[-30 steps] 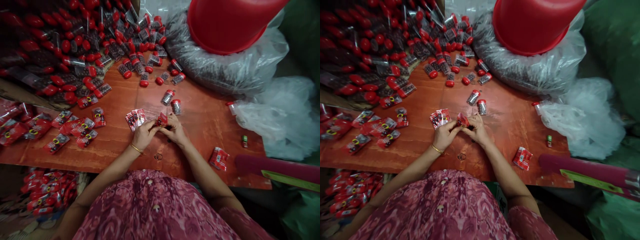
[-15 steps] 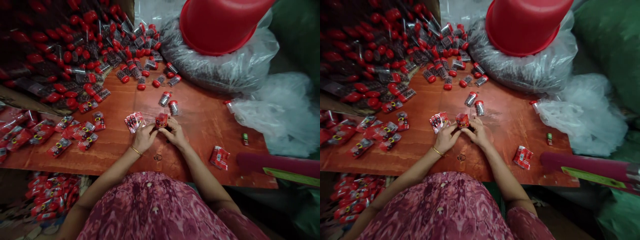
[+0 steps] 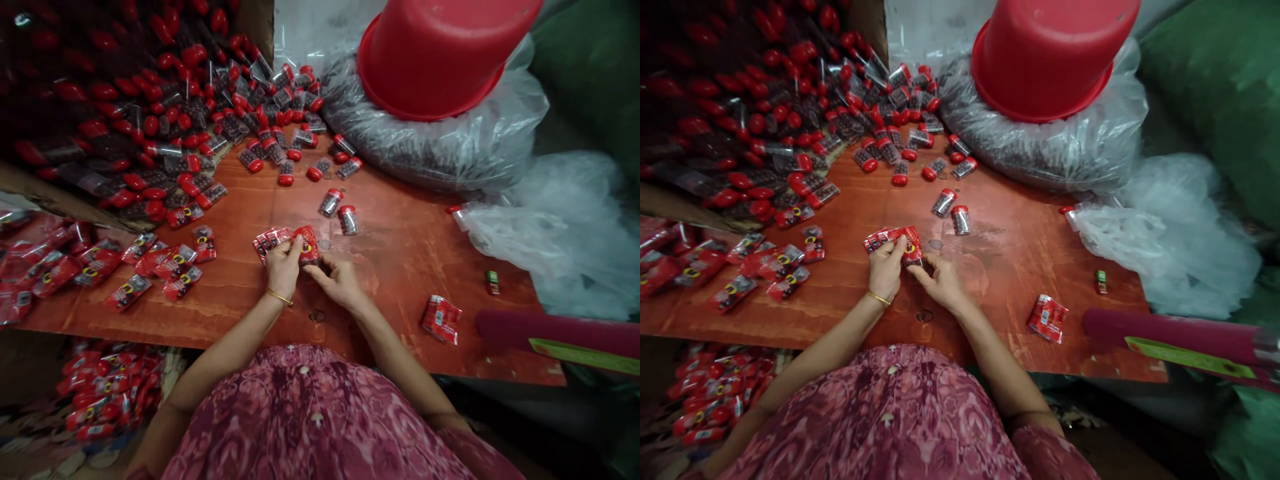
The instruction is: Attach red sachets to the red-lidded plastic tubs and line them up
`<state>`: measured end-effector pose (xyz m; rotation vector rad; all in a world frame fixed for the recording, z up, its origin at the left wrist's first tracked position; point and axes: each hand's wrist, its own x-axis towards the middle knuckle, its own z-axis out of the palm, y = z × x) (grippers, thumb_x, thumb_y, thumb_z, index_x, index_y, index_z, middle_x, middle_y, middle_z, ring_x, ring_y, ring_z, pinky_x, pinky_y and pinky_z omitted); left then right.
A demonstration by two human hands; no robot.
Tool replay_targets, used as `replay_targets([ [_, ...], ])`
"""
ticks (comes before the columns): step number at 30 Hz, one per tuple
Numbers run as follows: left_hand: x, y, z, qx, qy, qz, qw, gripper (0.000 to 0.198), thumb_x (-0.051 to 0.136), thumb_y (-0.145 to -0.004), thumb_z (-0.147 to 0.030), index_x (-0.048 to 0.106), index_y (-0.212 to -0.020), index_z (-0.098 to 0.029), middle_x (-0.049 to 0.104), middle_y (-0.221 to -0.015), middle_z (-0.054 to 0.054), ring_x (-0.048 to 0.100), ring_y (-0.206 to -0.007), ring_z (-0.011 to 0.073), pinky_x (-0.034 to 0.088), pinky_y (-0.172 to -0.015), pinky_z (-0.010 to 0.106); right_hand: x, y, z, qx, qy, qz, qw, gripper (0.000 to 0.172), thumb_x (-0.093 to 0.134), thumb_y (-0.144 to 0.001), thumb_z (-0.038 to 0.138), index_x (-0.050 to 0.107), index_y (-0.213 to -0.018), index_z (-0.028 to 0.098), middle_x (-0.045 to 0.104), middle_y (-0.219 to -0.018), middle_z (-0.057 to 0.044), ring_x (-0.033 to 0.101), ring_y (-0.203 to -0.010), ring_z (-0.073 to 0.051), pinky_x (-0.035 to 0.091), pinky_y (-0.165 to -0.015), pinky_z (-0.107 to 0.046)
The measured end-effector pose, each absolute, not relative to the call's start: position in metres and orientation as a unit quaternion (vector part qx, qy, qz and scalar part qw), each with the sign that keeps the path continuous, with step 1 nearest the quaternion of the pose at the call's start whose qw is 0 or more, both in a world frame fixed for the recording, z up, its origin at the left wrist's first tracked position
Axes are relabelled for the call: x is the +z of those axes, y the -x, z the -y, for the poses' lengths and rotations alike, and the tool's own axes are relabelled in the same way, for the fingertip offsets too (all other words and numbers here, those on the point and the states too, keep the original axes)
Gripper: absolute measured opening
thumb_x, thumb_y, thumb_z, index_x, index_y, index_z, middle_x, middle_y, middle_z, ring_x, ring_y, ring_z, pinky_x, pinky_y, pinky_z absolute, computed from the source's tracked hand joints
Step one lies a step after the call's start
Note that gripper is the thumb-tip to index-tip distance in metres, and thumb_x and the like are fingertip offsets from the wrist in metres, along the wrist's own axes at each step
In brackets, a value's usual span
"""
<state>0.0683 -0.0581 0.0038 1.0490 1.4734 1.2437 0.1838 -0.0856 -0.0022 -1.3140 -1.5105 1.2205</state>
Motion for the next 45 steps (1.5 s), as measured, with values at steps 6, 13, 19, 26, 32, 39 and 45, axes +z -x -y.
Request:
replay_targets([
  [6,0.026,-0.057,0.059,0.443,-0.578,-0.612,0.308,0.044,0.049,-0.081,-0.041,0.04,-0.044,-0.019,0.036,-0.042,-0.005,0.032,-0.044,0.0083,0.025,-0.047,0.025,0.009,-0.174,0.095,0.483,0.515,0.587,0.395,0.021,0.056,-0.079,0.037,0.064,-0.079,0.017,0.063,-0.069,-0.001,0.054,-0.06,-0.014,0.045,-0.057,-0.025],
  [13,0.028,-0.048,0.055,0.373,-0.644,-0.625,0.235,0.04,0.05,-0.082,-0.038,0.051,-0.048,-0.018,0.048,-0.045,-0.001,0.043,-0.046,0.0108,0.032,-0.049,0.025,0.019,-0.177,0.093,0.554,0.477,0.57,0.376,0.022,0.059,-0.076,0.036,0.064,-0.082,0.016,0.064,-0.071,0.0,0.056,-0.062,-0.013,0.046,-0.058,-0.024],
  [19,0.039,-0.029,0.033,0.477,-0.567,-0.611,0.279,0.027,0.056,-0.079,-0.039,0.066,-0.072,-0.016,0.063,-0.062,0.002,0.057,-0.063,0.0138,0.041,-0.059,0.024,0.019,-0.18,0.099,0.589,0.461,0.533,0.395,0.028,0.059,-0.076,0.04,0.064,-0.091,0.017,0.067,-0.08,-0.001,0.06,-0.069,-0.014,0.049,-0.067,-0.026],
  [26,0.04,-0.032,0.031,0.492,-0.366,-0.501,0.611,0.04,0.07,-0.059,-0.051,0.061,-0.073,-0.014,0.061,-0.062,-0.002,0.055,-0.052,0.0099,0.049,-0.055,0.026,0.0,-0.192,0.087,0.506,0.542,0.451,0.496,0.029,0.07,-0.065,0.041,0.06,-0.084,0.021,0.066,-0.077,-0.001,0.062,-0.069,-0.016,0.053,-0.068,-0.032],
  [32,0.027,-0.032,0.044,0.415,-0.479,-0.502,0.588,0.028,0.073,-0.057,-0.03,0.062,-0.077,-0.013,0.066,-0.07,0.001,0.058,-0.06,0.011,0.047,-0.061,0.024,0.009,-0.201,0.083,0.484,0.572,0.37,0.549,0.029,0.067,-0.069,0.041,0.052,-0.085,0.023,0.061,-0.075,0.002,0.061,-0.06,-0.013,0.056,-0.062,-0.03],
  [39,0.026,-0.028,0.051,0.317,-0.641,-0.487,0.501,0.026,0.055,-0.076,-0.033,0.066,-0.063,-0.014,0.052,-0.049,-0.003,0.042,-0.049,0.0087,0.032,-0.047,0.02,0.023,-0.203,0.076,0.478,0.54,0.342,0.602,0.032,0.068,-0.068,0.041,0.048,-0.086,0.023,0.063,-0.08,0.002,0.066,-0.068,-0.015,0.056,-0.068,-0.032],
  [45,0.04,-0.027,0.056,0.318,-0.628,-0.466,0.536,0.021,0.062,-0.07,-0.033,0.069,-0.061,-0.015,0.056,-0.05,-0.003,0.044,-0.049,0.0089,0.032,-0.046,0.02,0.022,-0.199,0.079,0.461,0.536,0.387,0.592,0.038,0.066,-0.068,0.049,0.048,-0.09,0.025,0.059,-0.079,0.001,0.061,-0.066,-0.014,0.056,-0.066,-0.03],
])
